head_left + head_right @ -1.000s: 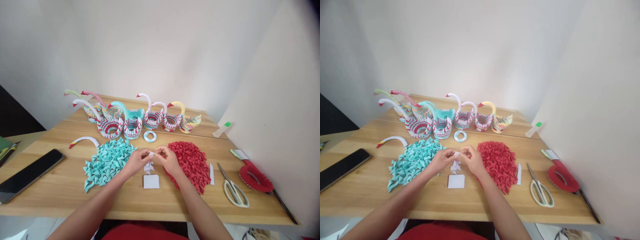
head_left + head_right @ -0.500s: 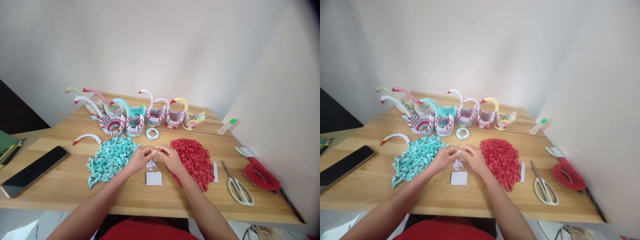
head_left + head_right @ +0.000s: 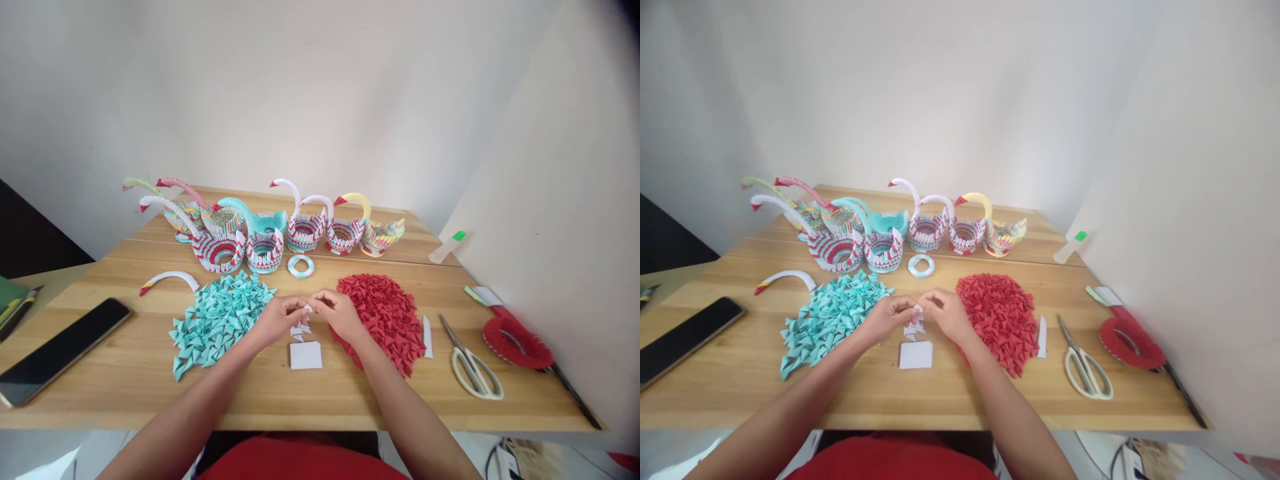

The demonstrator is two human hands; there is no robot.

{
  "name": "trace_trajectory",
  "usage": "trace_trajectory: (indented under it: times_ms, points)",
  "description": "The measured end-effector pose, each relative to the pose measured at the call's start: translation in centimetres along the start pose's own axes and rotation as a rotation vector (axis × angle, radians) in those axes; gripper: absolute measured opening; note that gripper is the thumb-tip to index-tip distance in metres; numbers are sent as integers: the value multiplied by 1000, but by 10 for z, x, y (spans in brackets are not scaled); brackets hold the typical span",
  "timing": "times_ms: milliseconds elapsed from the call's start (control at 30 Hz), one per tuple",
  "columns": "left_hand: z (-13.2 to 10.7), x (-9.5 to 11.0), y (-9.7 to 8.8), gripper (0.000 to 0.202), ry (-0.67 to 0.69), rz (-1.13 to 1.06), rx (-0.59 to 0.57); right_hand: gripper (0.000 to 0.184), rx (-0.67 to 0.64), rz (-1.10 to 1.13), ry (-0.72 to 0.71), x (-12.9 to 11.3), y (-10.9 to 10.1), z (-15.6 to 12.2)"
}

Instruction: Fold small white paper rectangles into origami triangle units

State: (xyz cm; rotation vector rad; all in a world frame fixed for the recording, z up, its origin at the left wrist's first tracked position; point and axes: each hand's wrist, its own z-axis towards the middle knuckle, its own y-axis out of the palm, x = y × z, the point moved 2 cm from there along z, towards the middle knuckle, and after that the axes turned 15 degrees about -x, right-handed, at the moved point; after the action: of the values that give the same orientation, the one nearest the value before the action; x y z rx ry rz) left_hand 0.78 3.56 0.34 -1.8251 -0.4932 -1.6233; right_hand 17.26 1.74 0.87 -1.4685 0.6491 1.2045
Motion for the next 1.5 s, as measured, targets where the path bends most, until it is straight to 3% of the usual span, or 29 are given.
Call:
trace_trajectory:
  times_ms: [167,633,833,933,1000,1100,1233,1500]
  points:
    - [0,-1,0,27,33,-89,-50,20,63,86,49,3,-4,0]
    - [-1,1,0,19,23,-38,69,20,12,123,32,-4,0,-1]
    - [-3,9,5,29,54,135,165,20,-4,131,23,-8,3,-3]
    - [-3,6,5,25,69,139,151,26,8,149,27,-8,1,-3]
    - [-4,4,1,21,88,215,185,30,22,201,45,-6,-1,-2]
    - [-8,9,-4,17,213,534,301,33,45,296,78,-4,-2,-1]
    - [-12,20,-1,22,409,859,300,34,33,378,95,-6,-1,-1]
    - [-14,22,3,22,486,1012,287,35,-21,417,127,-11,2,-3]
